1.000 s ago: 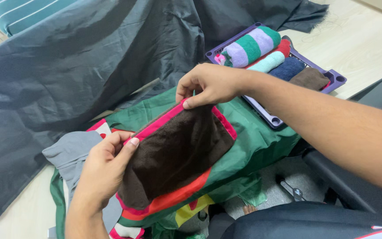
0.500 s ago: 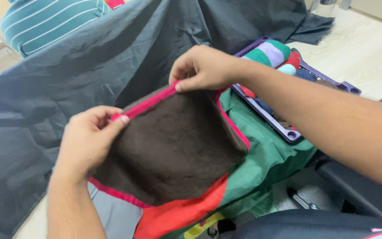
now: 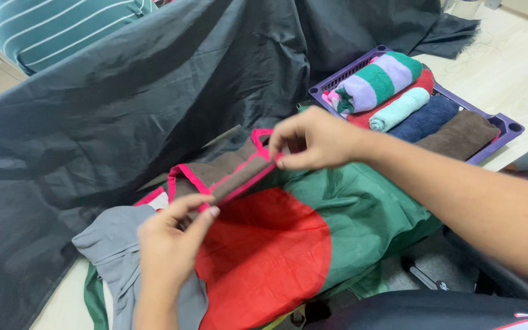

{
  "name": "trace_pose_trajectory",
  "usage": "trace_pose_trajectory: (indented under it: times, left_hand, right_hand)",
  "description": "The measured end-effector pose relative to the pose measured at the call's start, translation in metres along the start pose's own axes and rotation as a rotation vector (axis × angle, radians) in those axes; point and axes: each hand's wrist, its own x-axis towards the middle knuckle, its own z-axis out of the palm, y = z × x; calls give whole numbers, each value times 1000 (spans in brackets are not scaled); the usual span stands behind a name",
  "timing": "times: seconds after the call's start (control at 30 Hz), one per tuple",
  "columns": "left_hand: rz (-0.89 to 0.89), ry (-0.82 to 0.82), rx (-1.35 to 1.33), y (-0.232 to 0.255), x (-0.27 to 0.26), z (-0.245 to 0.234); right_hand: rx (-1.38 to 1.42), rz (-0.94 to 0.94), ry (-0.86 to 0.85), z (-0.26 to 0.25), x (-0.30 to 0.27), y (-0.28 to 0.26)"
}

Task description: The person folds several towels and a brown apron on a green and red surface, then places them into a purple plastic basket. The items include a striped towel, a light blue towel, and a brown apron with pink trim.

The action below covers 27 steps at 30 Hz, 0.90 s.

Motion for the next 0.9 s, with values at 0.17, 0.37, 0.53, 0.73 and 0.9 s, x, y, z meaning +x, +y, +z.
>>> trace_pose_trajectory:
  times: [0.17,0.37,0.53,0.73,0.9]
  left_hand:
    - [-264,-196,83,-84,-58,70]
    - [-427,-405,204,-130,-94,96]
    - [-315,-522,134,-147,-96,100]
    - [-701,-279,57,-163,-71,97]
    - [-815,-26,-296,-190,-18,86]
  right_hand:
    - [-149,175,-227,81,-45,59]
    - [-171,293,-408,120,-77,90]
    - [-217,390,-596,126,-72,91]
    - [-85,508,-306,126,-52,118]
    - [68,619,76,119,-6,157]
